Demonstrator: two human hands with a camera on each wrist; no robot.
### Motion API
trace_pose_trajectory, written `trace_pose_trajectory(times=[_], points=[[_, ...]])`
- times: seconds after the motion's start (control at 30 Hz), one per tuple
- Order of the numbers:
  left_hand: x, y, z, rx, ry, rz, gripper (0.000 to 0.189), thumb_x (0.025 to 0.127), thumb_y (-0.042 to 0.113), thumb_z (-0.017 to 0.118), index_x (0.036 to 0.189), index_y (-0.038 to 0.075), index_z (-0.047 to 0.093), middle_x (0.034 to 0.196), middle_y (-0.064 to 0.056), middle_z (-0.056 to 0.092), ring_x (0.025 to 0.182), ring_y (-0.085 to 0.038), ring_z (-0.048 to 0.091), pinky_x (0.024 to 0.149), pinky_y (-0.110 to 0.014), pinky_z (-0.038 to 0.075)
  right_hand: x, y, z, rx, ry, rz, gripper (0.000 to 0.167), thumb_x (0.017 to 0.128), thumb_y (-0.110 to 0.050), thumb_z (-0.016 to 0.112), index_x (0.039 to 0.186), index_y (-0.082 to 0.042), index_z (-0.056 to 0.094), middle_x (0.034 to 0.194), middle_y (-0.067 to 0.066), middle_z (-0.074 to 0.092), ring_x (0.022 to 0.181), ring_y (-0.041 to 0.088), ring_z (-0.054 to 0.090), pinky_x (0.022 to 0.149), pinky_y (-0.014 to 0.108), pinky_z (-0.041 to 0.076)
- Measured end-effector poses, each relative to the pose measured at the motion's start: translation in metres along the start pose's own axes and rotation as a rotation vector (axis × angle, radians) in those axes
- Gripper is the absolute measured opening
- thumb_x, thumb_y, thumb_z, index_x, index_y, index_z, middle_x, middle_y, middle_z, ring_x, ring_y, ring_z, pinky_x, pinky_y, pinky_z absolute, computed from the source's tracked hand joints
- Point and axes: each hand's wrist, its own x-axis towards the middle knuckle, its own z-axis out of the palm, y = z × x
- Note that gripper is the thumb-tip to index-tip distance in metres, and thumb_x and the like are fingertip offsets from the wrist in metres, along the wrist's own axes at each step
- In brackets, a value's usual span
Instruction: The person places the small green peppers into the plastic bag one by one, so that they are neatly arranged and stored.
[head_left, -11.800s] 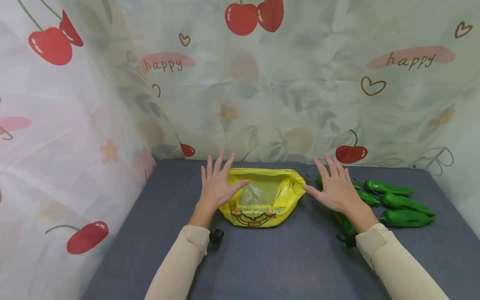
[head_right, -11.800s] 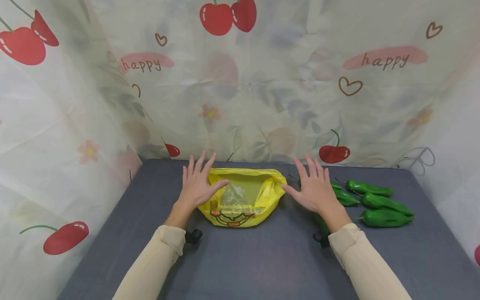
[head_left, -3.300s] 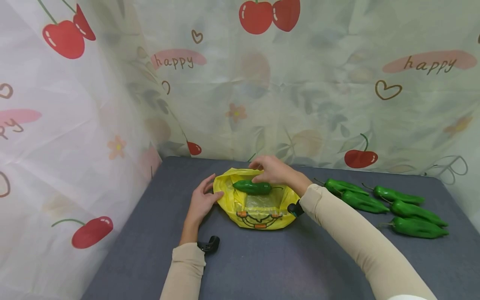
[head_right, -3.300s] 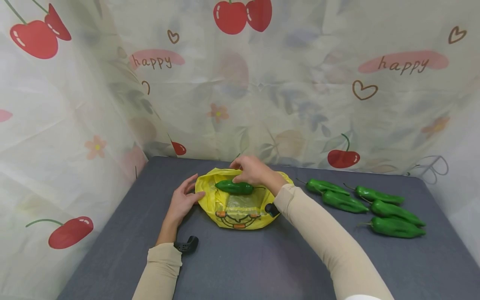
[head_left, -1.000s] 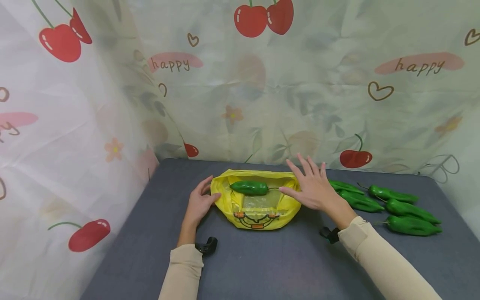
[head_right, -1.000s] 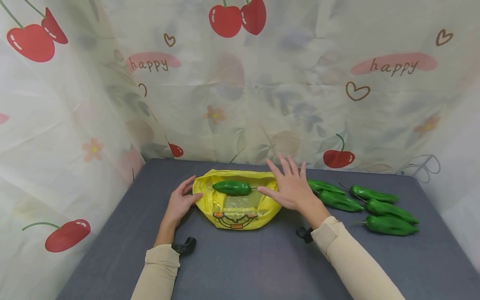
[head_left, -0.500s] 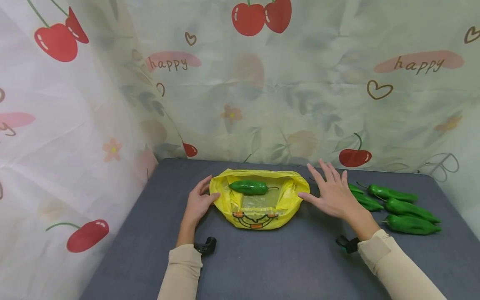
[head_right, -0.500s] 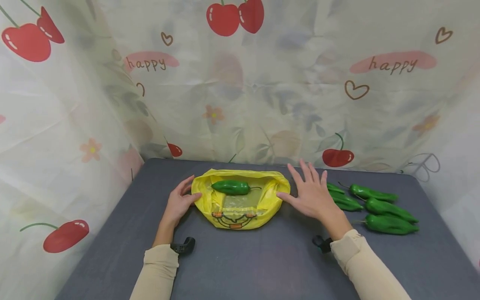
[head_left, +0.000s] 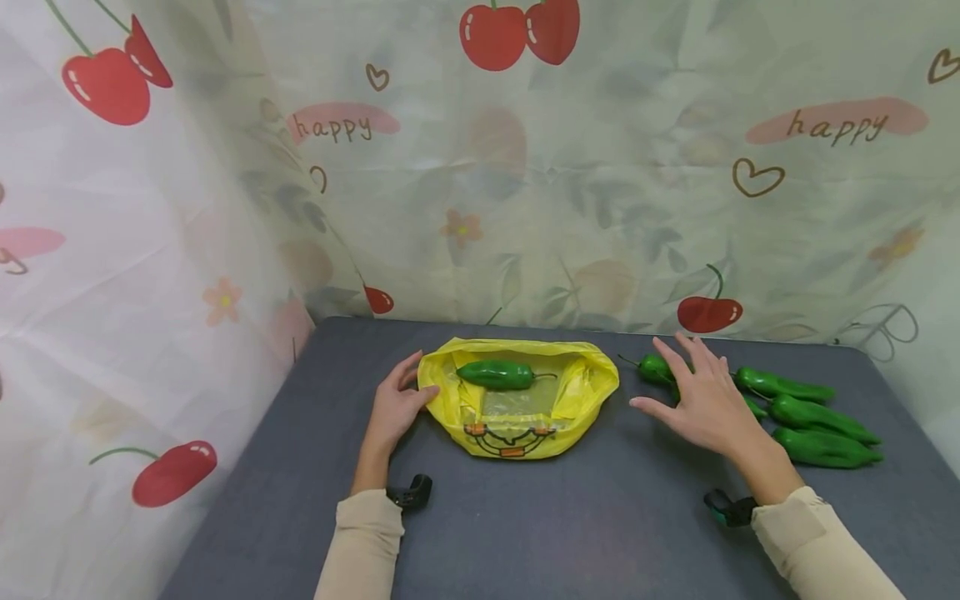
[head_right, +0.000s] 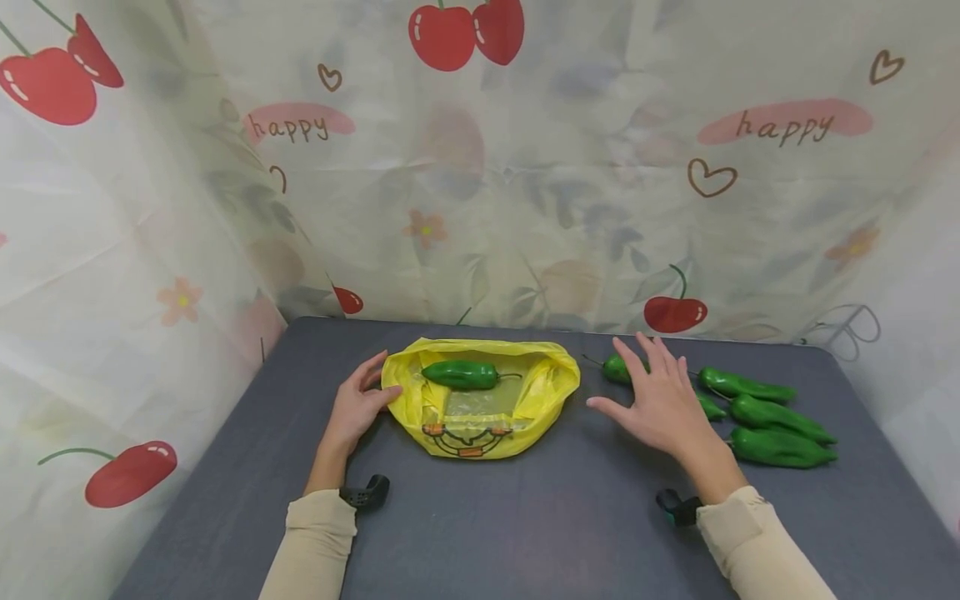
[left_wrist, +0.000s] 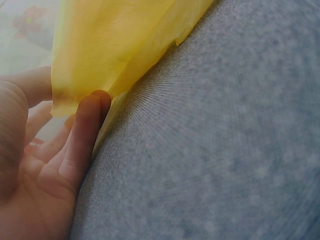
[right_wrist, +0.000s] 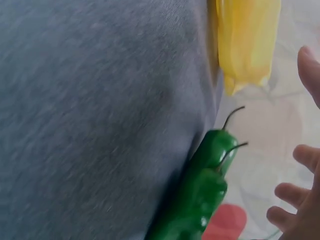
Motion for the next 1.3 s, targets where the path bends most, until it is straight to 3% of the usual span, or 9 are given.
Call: trace_pose_trajectory(times=[0.27, 0.5, 0.67, 1.03, 1.3], points=[[-0.002, 0.001, -0.001, -0.002, -0.012, 0.009, 0.07, 0.091, 0.021, 0.076, 0.154, 0.028, 0.046, 0.148, -0.01, 0.057, 0.074, -0.014, 0.065, 0.075, -0.03, 0.053, -0.017, 0.023, -0.005, 0.014, 0.071, 0.012, 0.105, 0.08, -0.061, 0.079, 0.162, -0.018, 0.031, 0.16, 0.028, 0.032, 0.141, 0.058, 0.03, 0.101, 0.079, 0.03], [-0.001, 0.001, -0.001, -0.003, -0.014, 0.017, 0.07, 0.091, 0.02, 0.075, 0.154, 0.027, 0.045, 0.147, -0.009, 0.057, 0.075, -0.013, 0.066, 0.075, -0.028, 0.053, -0.026, 0.039, -0.003, 0.035, 0.121, -0.039, 0.092, 0.075, -0.05, 0.086, 0.153, -0.016, 0.049, 0.15, 0.026, 0.045, 0.129, 0.056, 0.039, 0.097, 0.073, 0.033], [0.0, 0.001, -0.001, -0.007, -0.011, 0.001, 0.071, 0.091, 0.021, 0.076, 0.154, 0.028, 0.045, 0.146, -0.008, 0.058, 0.073, -0.014, 0.067, 0.075, -0.029, 0.054, -0.032, 0.044, 0.0, 0.065, 0.151, -0.025, 0.085, 0.075, -0.044, 0.088, 0.145, -0.01, 0.055, 0.139, 0.029, 0.049, 0.119, 0.053, 0.043, 0.09, 0.067, 0.036], [-0.001, 0.001, -0.001, -0.005, -0.011, 0.004, 0.072, 0.09, 0.021, 0.076, 0.154, 0.029, 0.045, 0.147, -0.009, 0.057, 0.074, -0.013, 0.066, 0.075, -0.028, 0.054, -0.039, 0.052, 0.008, 0.09, 0.123, 0.007, 0.07, 0.079, -0.037, 0.086, 0.135, -0.003, 0.061, 0.128, 0.026, 0.056, 0.115, 0.051, 0.048, 0.091, 0.066, 0.037], [-0.002, 0.003, -0.001, -0.014, -0.017, 0.009, 0.071, 0.091, 0.021, 0.076, 0.154, 0.028, 0.045, 0.147, -0.009, 0.057, 0.076, -0.014, 0.066, 0.076, -0.029, 0.054, -0.04, 0.053, 0.008, 0.101, 0.103, 0.024, 0.066, 0.082, -0.027, 0.085, 0.137, 0.0, 0.059, 0.129, 0.029, 0.055, 0.116, 0.054, 0.046, 0.092, 0.068, 0.036]])
